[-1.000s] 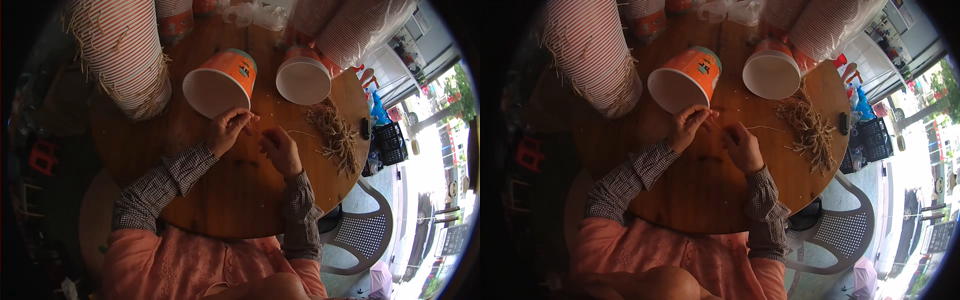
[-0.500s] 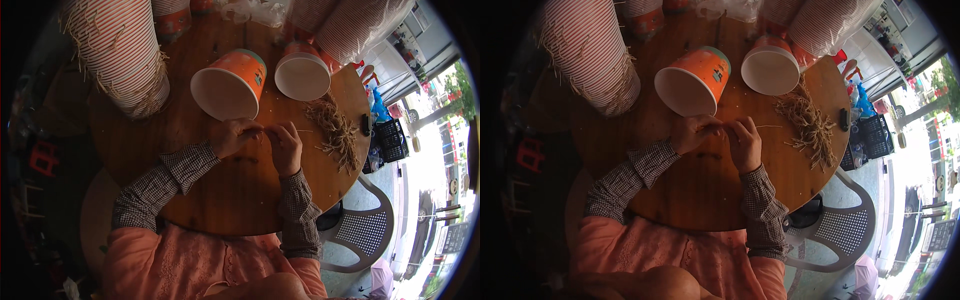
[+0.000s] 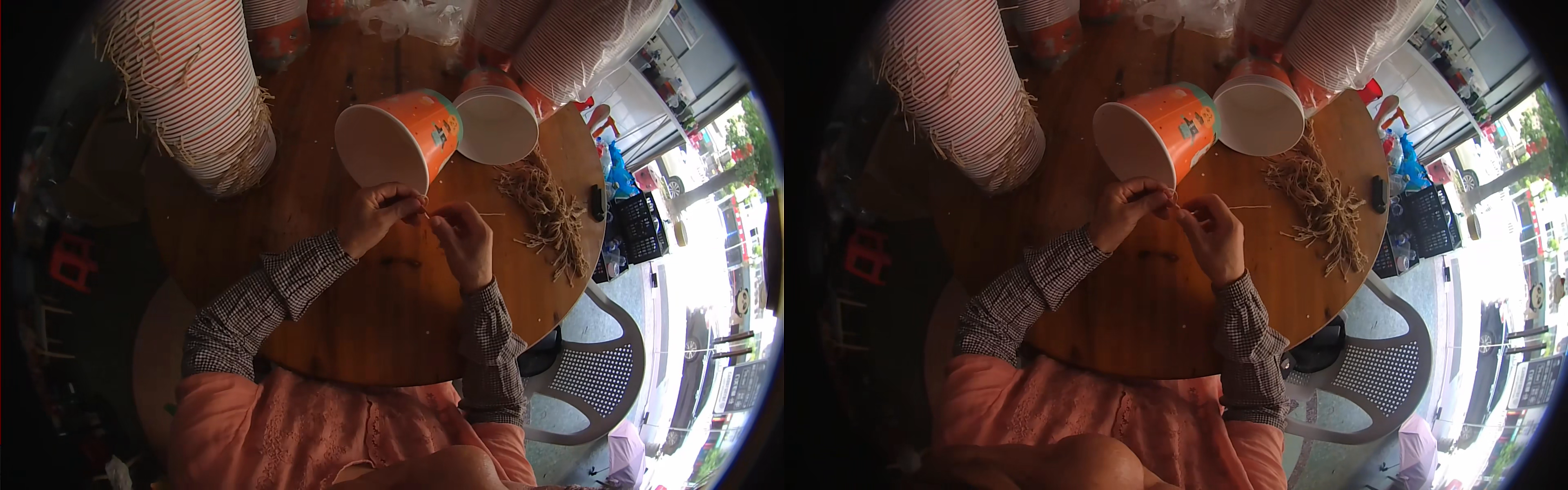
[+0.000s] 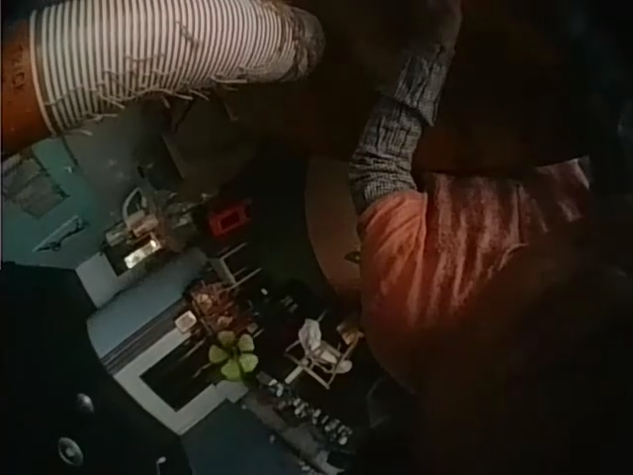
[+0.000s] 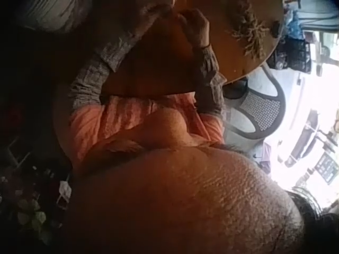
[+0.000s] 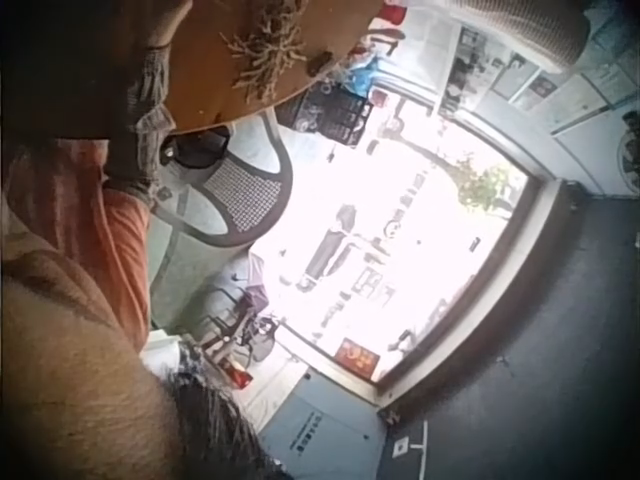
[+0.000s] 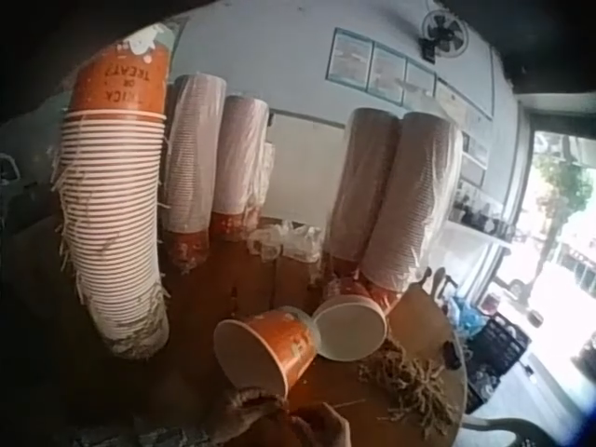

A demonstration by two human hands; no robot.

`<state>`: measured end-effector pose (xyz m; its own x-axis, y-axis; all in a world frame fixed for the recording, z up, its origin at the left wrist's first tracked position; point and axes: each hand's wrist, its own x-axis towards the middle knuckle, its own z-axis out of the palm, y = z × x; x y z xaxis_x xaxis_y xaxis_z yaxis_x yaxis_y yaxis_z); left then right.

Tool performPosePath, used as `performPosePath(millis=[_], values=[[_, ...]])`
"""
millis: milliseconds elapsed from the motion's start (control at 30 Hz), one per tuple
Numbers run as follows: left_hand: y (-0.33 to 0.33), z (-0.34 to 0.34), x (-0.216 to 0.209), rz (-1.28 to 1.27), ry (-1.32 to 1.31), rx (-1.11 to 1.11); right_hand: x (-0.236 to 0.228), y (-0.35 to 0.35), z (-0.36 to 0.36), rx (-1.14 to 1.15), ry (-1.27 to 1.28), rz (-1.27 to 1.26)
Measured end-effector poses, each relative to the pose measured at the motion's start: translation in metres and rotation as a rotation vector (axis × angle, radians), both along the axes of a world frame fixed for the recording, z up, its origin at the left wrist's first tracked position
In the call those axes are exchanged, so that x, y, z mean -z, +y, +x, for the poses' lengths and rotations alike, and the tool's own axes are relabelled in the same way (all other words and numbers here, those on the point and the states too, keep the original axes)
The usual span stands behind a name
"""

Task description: Attaching and tying fiber strings to the rims of paper buckets for packaging.

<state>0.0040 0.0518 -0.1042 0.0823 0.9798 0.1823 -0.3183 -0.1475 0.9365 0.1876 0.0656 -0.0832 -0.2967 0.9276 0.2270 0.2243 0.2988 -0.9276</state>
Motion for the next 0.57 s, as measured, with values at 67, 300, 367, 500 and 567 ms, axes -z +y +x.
performPosePath(millis=[67,300,367,500,567], values=[[-0.0006,0.0012,-0.0012,0.021,-0.011,-0.001,0.0002,-0.0003,-0.0021,-0.043,-0.009,0.024],[-0.0007,0.0017,0.0026,0.038,0.009,-0.036,0.0039,0.0016,-0.0004,-0.111,0.285,-0.338],[-0.001,0.0024,0.0028,0.047,0.002,-0.05,0.005,0.001,-0.0018,-0.108,0.3,-0.344],[-0.0011,0.0035,0.0035,0.064,-0.015,-0.062,0.0096,0.0002,-0.0036,-0.076,0.377,-0.341],[-0.0005,0.0026,0.0051,0.093,0.017,-0.076,0.0088,-0.0004,-0.0045,-0.041,0.408,-0.325]])
